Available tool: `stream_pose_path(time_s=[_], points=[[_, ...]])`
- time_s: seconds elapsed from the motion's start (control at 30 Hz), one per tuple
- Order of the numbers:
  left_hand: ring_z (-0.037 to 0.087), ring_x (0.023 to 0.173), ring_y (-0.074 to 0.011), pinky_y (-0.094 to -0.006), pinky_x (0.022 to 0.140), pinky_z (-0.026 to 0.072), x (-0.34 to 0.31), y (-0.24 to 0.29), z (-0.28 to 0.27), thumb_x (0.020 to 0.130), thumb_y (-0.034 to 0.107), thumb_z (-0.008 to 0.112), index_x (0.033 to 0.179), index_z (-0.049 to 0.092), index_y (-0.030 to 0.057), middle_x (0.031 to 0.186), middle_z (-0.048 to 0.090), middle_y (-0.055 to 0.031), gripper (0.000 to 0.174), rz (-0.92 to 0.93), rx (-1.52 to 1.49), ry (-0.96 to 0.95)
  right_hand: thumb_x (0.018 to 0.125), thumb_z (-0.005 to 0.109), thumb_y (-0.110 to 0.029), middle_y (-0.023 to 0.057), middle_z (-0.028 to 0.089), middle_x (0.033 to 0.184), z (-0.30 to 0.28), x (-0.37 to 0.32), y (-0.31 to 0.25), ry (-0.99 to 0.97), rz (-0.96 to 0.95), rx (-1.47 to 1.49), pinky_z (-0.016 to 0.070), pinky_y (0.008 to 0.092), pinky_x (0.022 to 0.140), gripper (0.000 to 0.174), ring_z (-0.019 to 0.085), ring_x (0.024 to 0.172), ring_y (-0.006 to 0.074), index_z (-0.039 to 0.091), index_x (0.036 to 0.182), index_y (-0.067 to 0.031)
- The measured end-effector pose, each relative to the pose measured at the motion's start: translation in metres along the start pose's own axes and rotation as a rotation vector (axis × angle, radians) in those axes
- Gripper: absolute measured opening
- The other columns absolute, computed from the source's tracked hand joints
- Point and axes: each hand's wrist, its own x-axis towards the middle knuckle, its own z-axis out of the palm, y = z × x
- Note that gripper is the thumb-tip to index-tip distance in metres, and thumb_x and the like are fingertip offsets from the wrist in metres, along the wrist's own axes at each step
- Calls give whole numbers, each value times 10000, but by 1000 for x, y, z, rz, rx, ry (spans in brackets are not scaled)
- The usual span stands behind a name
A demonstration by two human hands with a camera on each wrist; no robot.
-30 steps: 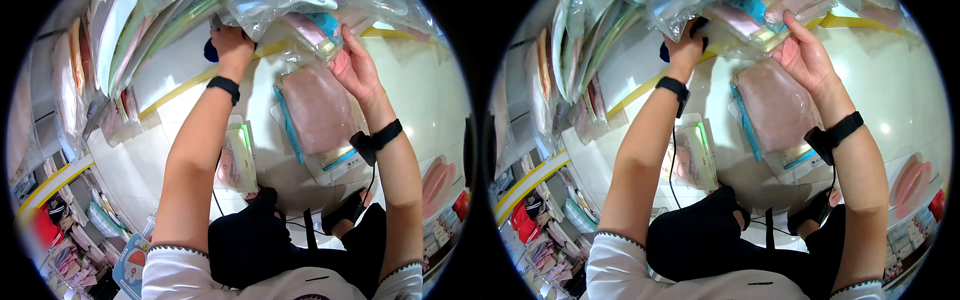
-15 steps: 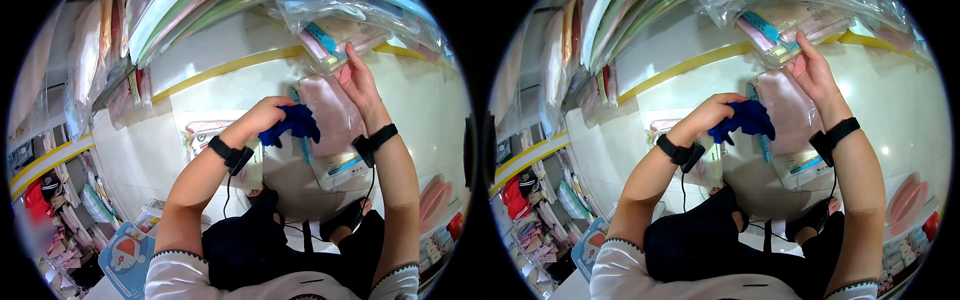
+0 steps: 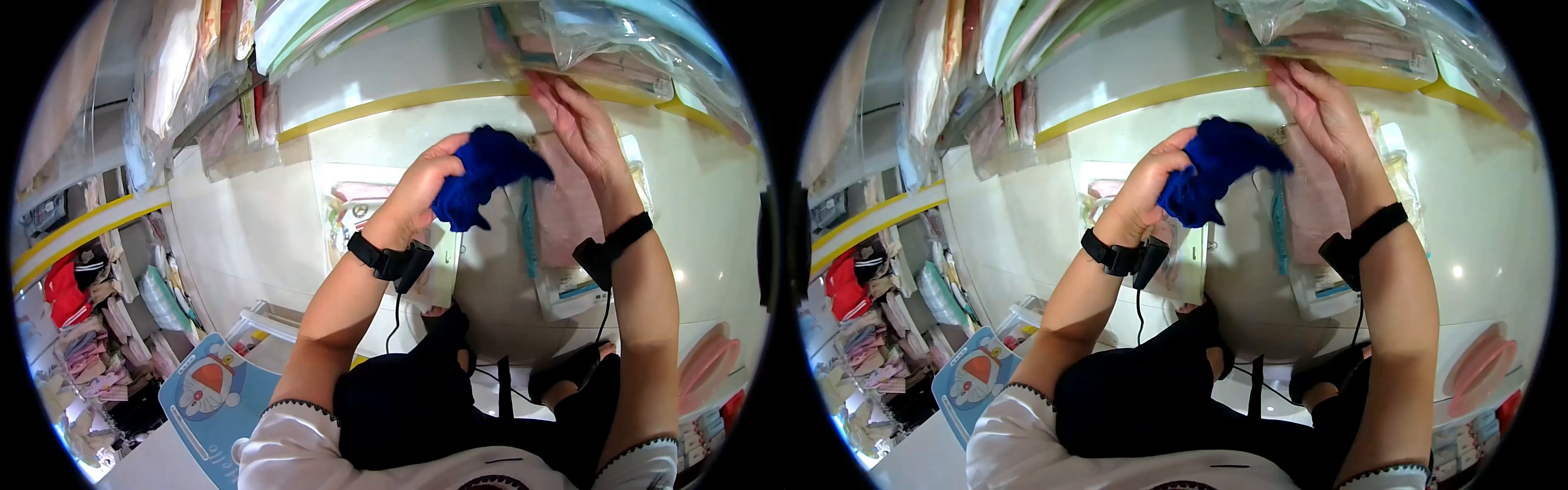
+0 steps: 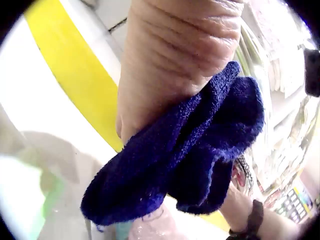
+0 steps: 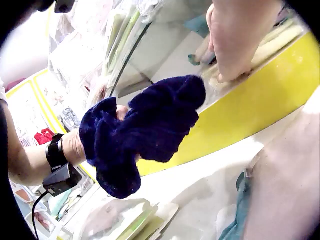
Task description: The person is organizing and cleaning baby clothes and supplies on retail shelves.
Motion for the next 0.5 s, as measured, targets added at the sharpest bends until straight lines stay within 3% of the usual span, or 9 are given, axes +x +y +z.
stream_pose_path(time_s=[0.03,0.1,0.23,0.3,0.33,0.37,0.43,0.5], points=[[592,897,-184,-281,800,498,1,0,-2,720,4,424,1248,432,-8,1094,571,-121,528,35,-91,-3,902,476,-64,164,494,1194,2,1,2,-38,-50,7,439,274,945,341,498,1119,215,412,1214,56],[544,1029,-297,-408,909,451,9,-10,-20,733,42,433,1294,388,28,1201,507,-173,563,32,-377,62,891,478,-41,130,460,1256,1,0,2,-63,-33,-93,377,269,989,404,440,1184,191,363,1267,52],[504,1107,-317,-415,978,390,7,-5,-22,784,127,448,1308,372,36,1268,472,-164,538,68,-484,-59,903,468,-75,133,474,1250,-29,0,-4,-61,101,-279,387,271,962,407,478,1136,182,364,1284,23],[507,1107,-319,-429,985,383,5,-4,-24,869,226,440,1307,377,49,1280,463,-161,476,-53,-698,-71,912,466,-111,128,488,1232,-33,-17,-9,13,223,-292,407,284,941,408,508,1097,191,370,1291,6],[511,1104,-314,-428,982,387,5,-3,-19,885,249,442,1302,379,48,1277,466,-158,467,-45,-673,-76,913,490,-224,112,507,1195,-27,-32,-5,69,217,-376,439,313,895,471,546,1035,210,359,1317,-21],[515,1100,-309,-427,980,390,4,-2,-13,900,273,444,1297,382,47,1273,468,-154,460,-38,-646,-83,904,501,-338,106,509,1195,-21,-41,-5,36,326,-472,427,344,916,526,527,1074,208,363,1329,-60],[522,1095,-295,-422,973,399,4,-7,-4,917,284,456,1278,393,42,1255,479,-146,439,-21,-550,-58,872,532,-413,87,485,1203,2,-64,1,-70,437,-505,429,336,896,577,535,1035,200,379,1331,-99],[527,1092,-277,-413,967,409,7,-16,3,918,259,476,1252,408,34,1225,499,-136,408,1,-400,-5,823,594,-430,106,448,1223,29,-83,13,76,385,-505,439,316,845,643,531,999,201,404,1294,-35]])
